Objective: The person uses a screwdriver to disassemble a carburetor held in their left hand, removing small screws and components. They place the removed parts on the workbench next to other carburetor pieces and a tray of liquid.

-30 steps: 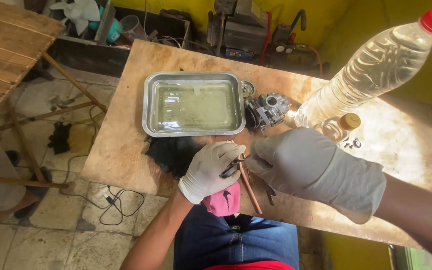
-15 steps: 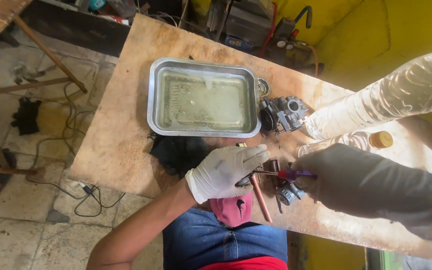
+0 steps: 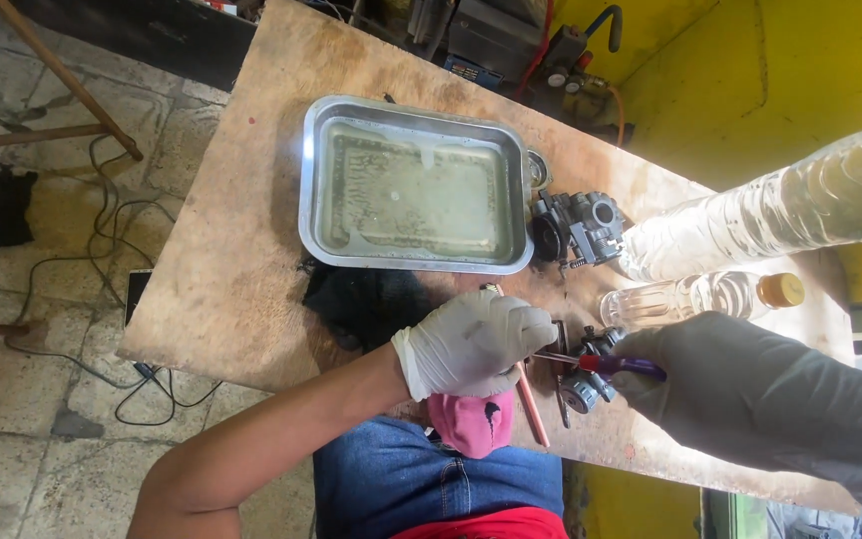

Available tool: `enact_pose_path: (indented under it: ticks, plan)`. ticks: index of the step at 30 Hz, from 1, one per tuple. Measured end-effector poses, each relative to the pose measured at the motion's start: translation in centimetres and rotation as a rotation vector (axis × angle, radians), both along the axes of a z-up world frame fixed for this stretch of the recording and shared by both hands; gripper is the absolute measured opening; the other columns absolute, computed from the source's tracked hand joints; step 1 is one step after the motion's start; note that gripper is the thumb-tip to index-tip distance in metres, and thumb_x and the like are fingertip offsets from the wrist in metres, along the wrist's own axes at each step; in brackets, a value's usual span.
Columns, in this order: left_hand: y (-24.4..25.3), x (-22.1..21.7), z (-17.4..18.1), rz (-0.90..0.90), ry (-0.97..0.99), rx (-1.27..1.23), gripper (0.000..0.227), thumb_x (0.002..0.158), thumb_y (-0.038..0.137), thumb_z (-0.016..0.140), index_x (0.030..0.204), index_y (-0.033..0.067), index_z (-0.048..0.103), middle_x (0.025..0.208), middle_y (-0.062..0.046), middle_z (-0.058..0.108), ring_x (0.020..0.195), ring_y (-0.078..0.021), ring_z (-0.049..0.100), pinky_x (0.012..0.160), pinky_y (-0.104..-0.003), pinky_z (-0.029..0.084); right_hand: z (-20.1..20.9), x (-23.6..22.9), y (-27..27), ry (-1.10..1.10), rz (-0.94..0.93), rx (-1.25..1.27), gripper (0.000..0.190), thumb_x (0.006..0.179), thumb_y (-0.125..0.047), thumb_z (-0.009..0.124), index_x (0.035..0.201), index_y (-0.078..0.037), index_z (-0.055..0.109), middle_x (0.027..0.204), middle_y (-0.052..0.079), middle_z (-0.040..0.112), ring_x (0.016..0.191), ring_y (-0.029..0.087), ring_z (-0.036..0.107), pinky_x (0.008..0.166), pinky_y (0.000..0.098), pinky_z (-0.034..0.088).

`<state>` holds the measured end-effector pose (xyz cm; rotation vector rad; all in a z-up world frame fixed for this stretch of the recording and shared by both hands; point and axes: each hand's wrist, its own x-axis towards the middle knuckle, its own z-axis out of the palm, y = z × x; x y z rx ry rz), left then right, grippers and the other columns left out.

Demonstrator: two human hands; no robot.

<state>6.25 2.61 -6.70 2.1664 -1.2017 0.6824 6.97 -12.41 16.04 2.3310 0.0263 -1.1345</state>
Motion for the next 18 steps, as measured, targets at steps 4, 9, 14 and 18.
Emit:
enact_pose_path:
  ticks: [4, 9, 14, 18]
  plan:
    - [-0.3, 0.9, -0.7, -0.062, -0.006, 0.04, 0.04, 0.07, 0.012, 0.07, 0.107, 0.0118, 0.053, 0.087, -0.003, 0.054, 0.072, -0.0236, 0.058, 0.061, -0.038, 0.045, -0.2, -0.2, -0.5, 0.008, -0.088, -0.045, 0.028, 0.095, -0.055, 0.049, 0.097, -0.041, 0.073, 0.069, -0.009, 0.069, 0.064, 0.011, 0.059, 0.067, 0.0266, 0.043]
    - [-0.9, 1.3, -0.4, -0.095, -0.034, 0.139, 0.038, 0.061, 0.023, 0.074, 0.092, 0.0173, 0.052, 0.082, 0.0, 0.057, 0.066, -0.0221, 0.057, 0.055, -0.038, 0.044, -0.3, -0.9, -0.9, 0.012, 0.11, -0.034, 0.035, 0.095, -0.06, 0.041, 0.126, -0.065, 0.057, 0.08, -0.007, 0.076, 0.08, 0.021, 0.072, 0.077, 0.0354, 0.056]
    - [-0.2, 1.7, -0.6, -0.208, 0.052, 0.009, 0.045, 0.058, 0.019, 0.076, 0.096, 0.0135, 0.053, 0.088, -0.004, 0.057, 0.072, -0.0269, 0.058, 0.06, -0.042, 0.045, -3.1, -2.6, -5.1, -0.114, 0.315, 0.125, 0.029, 0.092, -0.059, 0.048, 0.116, -0.047, 0.057, 0.084, -0.005, 0.071, 0.077, 0.03, 0.071, 0.069, 0.048, 0.056]
    - [0.7, 2.2, -1.3, -0.287, 0.064, -0.079, 0.068, 0.058, 0.03, 0.085, 0.114, 0.0086, 0.054, 0.108, -0.009, 0.061, 0.09, -0.0303, 0.064, 0.074, -0.045, 0.051, -4.1, -3.2, -6.7, -0.343, 0.499, 0.384, 0.03, 0.084, -0.05, 0.06, 0.114, -0.047, 0.063, 0.073, -0.004, 0.071, 0.065, 0.035, 0.069, 0.057, 0.0528, 0.055]
